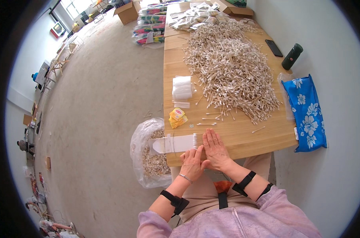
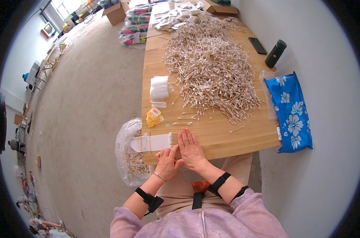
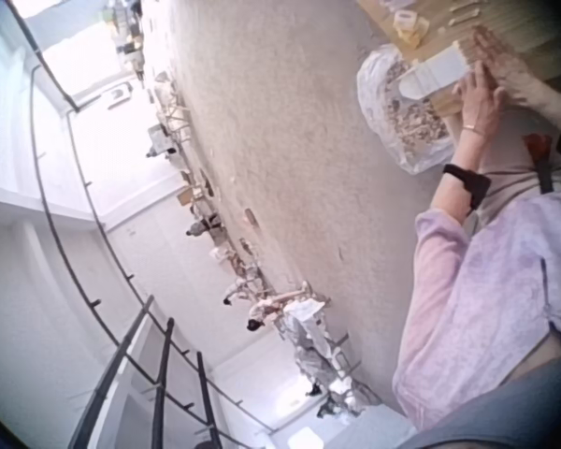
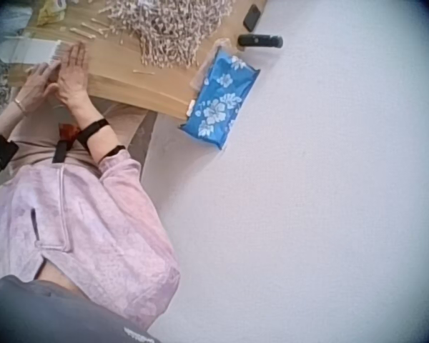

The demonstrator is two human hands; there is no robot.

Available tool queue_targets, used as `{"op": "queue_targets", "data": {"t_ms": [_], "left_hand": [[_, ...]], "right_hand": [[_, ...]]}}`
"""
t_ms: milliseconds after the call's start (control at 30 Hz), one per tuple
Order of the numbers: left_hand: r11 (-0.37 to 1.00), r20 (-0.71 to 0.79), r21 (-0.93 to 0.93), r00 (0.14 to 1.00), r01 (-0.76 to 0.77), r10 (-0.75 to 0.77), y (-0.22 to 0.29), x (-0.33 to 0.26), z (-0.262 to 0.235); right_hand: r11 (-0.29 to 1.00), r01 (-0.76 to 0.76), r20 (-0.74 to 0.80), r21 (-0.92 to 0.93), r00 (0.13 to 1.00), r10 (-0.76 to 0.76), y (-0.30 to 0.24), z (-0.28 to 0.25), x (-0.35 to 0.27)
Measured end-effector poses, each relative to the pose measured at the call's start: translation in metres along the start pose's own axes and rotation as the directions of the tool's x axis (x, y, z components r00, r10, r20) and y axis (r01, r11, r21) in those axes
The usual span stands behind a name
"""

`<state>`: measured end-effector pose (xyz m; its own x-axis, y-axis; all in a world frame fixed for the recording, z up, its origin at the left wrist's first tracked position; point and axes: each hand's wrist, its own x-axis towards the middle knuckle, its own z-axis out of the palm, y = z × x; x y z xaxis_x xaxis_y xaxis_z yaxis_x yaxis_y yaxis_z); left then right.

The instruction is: Aligning and packing cotton swabs into a cardboard box.

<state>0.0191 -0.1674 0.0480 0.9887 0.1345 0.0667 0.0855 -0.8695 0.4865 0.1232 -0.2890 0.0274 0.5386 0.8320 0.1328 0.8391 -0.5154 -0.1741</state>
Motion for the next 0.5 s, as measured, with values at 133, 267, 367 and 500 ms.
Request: {"op": "queue_targets", "data": {"t_ms": [133,267,367,500], "left_hand": [[1.0,-0.038,-0.015,0.999,0.006,-0.007,-0.0007,0.0024,0.0011],[1.0,-0.024,-0.022,1.0,0.015,-0.015,0.0016,0.0079,-0.0013],[1.0,-0.037,0.003,0.999,0.002,-0.001,0.0002,0.0085,0.0015],[1.0,-0.046,-0.016,0.999,0.002,-0.002,-0.0015,0.0081,0.0028]], "right_hand": [[1.0,-0.006,0.042,0.024,0.999,0.005,-0.0012,-0.0035,0.0002],[1.0,-0.013,0.013,0.023,1.0,0.013,-0.0004,0.0013,0.001],[0.996,-0.024,0.029,0.082,0.999,0.022,0.0,-0.0001,0.0004],[0.999,-0.018,0.028,0.048,0.999,0.017,-0.0017,-0.0015,0.0008]]}}
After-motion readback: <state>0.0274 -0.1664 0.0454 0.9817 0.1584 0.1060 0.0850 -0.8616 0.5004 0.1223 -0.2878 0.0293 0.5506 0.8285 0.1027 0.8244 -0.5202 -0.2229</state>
